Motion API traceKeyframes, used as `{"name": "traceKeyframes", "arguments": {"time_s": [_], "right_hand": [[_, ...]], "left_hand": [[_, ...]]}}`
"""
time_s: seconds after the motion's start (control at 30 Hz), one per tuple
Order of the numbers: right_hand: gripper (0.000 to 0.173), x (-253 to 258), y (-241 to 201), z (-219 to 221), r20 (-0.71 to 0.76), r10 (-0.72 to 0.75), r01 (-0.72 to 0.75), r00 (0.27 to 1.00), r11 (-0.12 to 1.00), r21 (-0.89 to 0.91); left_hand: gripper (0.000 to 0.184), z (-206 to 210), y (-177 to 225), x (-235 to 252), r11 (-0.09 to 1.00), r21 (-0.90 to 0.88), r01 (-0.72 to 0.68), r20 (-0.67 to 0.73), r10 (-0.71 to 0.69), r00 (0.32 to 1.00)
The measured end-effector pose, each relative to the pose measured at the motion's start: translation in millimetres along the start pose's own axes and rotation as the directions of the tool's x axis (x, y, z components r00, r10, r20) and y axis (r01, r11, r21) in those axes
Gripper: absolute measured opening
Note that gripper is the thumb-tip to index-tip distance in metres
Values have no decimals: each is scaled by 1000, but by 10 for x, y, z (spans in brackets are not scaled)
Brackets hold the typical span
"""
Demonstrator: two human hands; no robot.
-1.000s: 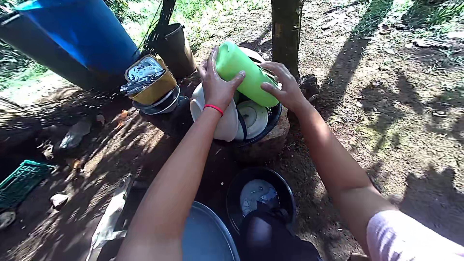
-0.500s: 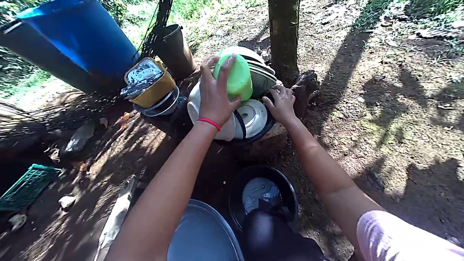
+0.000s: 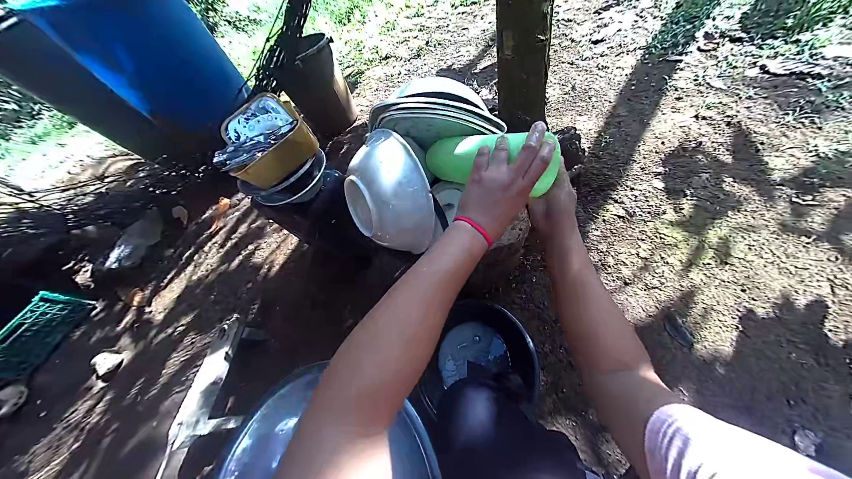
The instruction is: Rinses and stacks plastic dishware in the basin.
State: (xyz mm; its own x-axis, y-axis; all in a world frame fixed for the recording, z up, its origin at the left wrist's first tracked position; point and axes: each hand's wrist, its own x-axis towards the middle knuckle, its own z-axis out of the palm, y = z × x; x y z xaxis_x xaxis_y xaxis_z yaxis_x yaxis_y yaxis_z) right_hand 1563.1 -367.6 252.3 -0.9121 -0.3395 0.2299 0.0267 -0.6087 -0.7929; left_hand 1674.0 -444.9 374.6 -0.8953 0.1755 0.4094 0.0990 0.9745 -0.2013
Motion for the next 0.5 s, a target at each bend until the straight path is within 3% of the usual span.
{"name": "traceKeyframes", "arguments": {"time_s": [0.07, 0.13, 0.2, 0.27, 0.33, 0.5], "right_hand": [[77, -102, -158, -100, 69, -33, 29, 997, 998, 54], [103, -218, -253, -118, 116, -75, 78, 990, 997, -26], [109, -230, -201, -116, 136, -62, 82, 989, 986, -144], [104, -167, -100, -157, 89, -8, 24, 996, 984, -176], [96, -86, -13, -238, 15, 36, -34, 999, 995, -93], [63, -25, -23, -228, -149, 140, -142, 979, 990, 0]], "left_hand": [[63, 164, 122, 55, 995, -93, 43, 41, -40, 998], [67, 347, 173, 65, 972, -212, 105, 68, -92, 993], [80, 454, 180, 63, 901, -396, 176, 101, -148, 984], [93, 411, 172, 37, 831, -489, 264, 207, -183, 961], [94, 311, 169, -90, 824, -450, 344, 257, -250, 934], [69, 158, 119, -693, 859, -418, 296, 67, -295, 953]]}}
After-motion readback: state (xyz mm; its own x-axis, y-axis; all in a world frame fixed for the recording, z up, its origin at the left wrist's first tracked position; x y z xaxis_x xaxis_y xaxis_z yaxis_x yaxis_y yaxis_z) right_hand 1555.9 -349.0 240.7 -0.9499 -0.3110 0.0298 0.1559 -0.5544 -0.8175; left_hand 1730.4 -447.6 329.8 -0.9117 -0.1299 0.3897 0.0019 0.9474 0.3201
